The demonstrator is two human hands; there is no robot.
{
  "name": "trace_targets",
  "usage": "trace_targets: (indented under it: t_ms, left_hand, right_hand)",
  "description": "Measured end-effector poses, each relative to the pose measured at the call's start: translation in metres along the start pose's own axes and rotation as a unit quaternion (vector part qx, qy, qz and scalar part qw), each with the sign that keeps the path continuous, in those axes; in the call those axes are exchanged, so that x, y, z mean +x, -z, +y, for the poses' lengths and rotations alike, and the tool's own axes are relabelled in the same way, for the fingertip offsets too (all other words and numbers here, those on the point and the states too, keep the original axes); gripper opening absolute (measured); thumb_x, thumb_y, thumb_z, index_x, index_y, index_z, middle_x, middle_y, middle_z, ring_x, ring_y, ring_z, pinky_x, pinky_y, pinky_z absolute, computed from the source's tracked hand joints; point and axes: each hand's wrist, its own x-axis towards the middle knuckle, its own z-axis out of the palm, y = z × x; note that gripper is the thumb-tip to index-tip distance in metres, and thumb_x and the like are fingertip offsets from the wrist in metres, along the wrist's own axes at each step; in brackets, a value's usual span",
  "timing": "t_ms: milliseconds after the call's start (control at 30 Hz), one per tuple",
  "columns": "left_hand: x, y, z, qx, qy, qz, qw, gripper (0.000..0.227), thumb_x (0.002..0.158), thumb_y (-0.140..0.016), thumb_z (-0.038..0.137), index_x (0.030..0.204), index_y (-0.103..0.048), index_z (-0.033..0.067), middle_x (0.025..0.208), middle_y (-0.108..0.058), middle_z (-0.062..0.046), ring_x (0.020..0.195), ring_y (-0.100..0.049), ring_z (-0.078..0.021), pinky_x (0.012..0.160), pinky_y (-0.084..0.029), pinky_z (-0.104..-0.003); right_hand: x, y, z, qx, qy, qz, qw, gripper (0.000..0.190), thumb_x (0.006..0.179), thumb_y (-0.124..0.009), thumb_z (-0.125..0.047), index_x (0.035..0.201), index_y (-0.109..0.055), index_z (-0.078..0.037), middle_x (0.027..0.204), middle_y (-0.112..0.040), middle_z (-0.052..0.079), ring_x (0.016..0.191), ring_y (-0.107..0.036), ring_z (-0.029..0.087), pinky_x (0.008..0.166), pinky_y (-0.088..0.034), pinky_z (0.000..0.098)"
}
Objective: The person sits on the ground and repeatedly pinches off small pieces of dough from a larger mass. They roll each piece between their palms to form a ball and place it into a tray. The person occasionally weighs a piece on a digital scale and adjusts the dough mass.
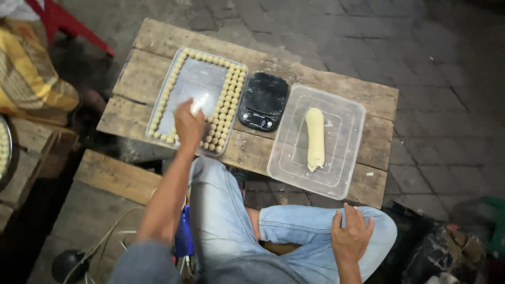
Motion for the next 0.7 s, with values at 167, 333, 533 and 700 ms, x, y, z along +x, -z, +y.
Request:
trace_targets:
  t_ms: [167, 333, 533, 700]
  left_hand:
    - [-0.1, -0.008, 0.126, -0.116, -0.119, -0.113, 0.98, 0.031, 0.094, -0.067, 0.015, 0.121, -0.07, 0.0011, 0.122, -0.071, -0.019, 0.116, -0.062, -0.0372, 0.109, -0.046, -0.046]
    - [-0.171, -0.009, 0.22, -0.087, -0.22, -0.285, 0.929, 0.047, 0.088, -0.075, 0.021, 0.131, -0.067, 0.0047, 0.129, -0.065, -0.019, 0.124, -0.06, -0.0379, 0.106, -0.049, -0.046]
    - [-0.204, -0.048, 0.241, 0.012, -0.258, -0.36, 0.897, 0.064, 0.084, -0.078, 0.025, 0.14, -0.058, 0.0006, 0.146, -0.053, -0.019, 0.135, -0.051, -0.0375, 0.109, -0.045, -0.046]
    - [-0.201, -0.034, 0.249, 0.034, -0.285, -0.321, 0.902, 0.047, 0.088, -0.07, 0.014, 0.134, -0.063, 0.0013, 0.142, -0.057, -0.015, 0.129, -0.056, -0.0337, 0.1, -0.051, -0.041]
  right_hand:
    - [0.006, -0.018, 0.004, 0.104, -0.003, 0.027, 0.994, 0.024, 0.094, -0.075, -0.017, 0.114, -0.078, -0.004, 0.11, -0.078, 0.009, 0.103, -0.072, 0.026, 0.106, -0.046, 0.0484]
    - [0.054, -0.052, -0.033, 0.282, -0.137, 0.026, 0.949, 0.029, 0.084, -0.085, -0.006, 0.111, -0.078, -0.001, 0.096, -0.076, 0.017, 0.089, -0.075, 0.033, 0.076, -0.06, 0.0383]
    - [0.094, -0.096, -0.056, 0.31, -0.199, -0.035, 0.929, 0.05, 0.08, -0.091, -0.029, 0.115, -0.075, 0.003, 0.1, -0.073, 0.02, 0.09, -0.075, 0.037, 0.077, -0.061, 0.0433]
    - [0.101, -0.101, -0.068, 0.29, -0.224, -0.055, 0.929, 0.048, 0.07, -0.096, -0.026, 0.104, -0.076, 0.001, 0.092, -0.07, 0.015, 0.083, -0.075, 0.032, 0.075, -0.061, 0.0397]
